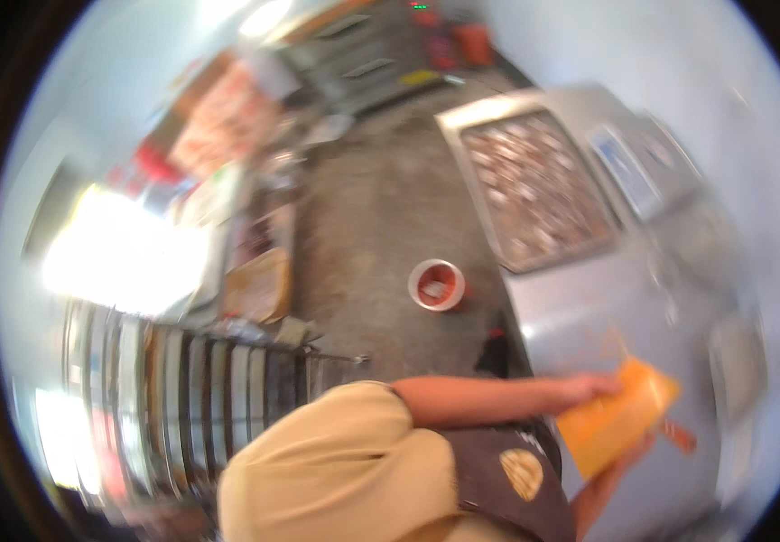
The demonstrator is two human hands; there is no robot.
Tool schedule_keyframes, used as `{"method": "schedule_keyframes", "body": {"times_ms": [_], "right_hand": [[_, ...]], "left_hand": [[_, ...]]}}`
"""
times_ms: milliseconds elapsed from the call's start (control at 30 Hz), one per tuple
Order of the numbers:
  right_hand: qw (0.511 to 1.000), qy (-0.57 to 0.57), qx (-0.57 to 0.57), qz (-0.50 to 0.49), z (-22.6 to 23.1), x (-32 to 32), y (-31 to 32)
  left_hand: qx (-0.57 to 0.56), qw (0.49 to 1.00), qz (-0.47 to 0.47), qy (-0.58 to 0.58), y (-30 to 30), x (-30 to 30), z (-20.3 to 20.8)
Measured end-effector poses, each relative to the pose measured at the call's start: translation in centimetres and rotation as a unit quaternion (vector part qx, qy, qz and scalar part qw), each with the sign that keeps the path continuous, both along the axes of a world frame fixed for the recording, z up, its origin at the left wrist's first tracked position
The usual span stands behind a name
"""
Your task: The person scrapes a yellow plastic scraper with a knife, then uses the scraper to wipe a stainless steel countertop. They move a tray of pastries aside, wipe the surface, and place the scraper into a bucket. The person then picks up a metal dough cutter and wipes it with the scraper before setting it down.
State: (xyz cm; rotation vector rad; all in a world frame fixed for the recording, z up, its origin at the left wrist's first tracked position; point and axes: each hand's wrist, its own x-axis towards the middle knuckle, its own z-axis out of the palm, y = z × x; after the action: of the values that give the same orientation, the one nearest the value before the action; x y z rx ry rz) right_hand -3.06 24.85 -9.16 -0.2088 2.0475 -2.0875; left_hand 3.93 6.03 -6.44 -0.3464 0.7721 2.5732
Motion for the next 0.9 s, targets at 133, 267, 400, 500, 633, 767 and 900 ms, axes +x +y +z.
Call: {"method": "schedule_keyframes", "body": {"times_ms": [133,267,400,500,633,767,900], "right_hand": [[0.995,0.068,0.074,0.012,1.7,0.3,-5.8],[0.985,0.12,0.119,0.029,2.9,1.2,-8.8],[0.978,0.149,0.141,0.041,3.5,1.6,-10.1],[0.975,0.162,0.147,0.036,3.6,2.3,-10.3],[0.973,0.181,0.143,0.005,3.2,1.9,-7.7],[0.964,0.227,0.139,-0.028,3.7,1.2,-5.4],[0.963,0.236,0.119,-0.046,5.9,0.6,-6.3]], "left_hand": [[-0.019,0.996,0.026,0.08,-1.3,1.0,-0.9],[-0.009,0.988,0.095,0.12,-2.7,1.7,0.4],[-0.031,0.982,0.155,0.102,-4.0,3.0,0.7],[-0.014,0.982,0.188,0.032,-3.4,3.6,0.1],[0.066,0.981,0.181,0.017,-1.9,2.0,-3.7],[-0.003,0.979,0.197,-0.044,-2.0,-1.2,-1.8],[0.028,0.972,0.215,-0.092,-1.1,-3.4,1.9]]}}
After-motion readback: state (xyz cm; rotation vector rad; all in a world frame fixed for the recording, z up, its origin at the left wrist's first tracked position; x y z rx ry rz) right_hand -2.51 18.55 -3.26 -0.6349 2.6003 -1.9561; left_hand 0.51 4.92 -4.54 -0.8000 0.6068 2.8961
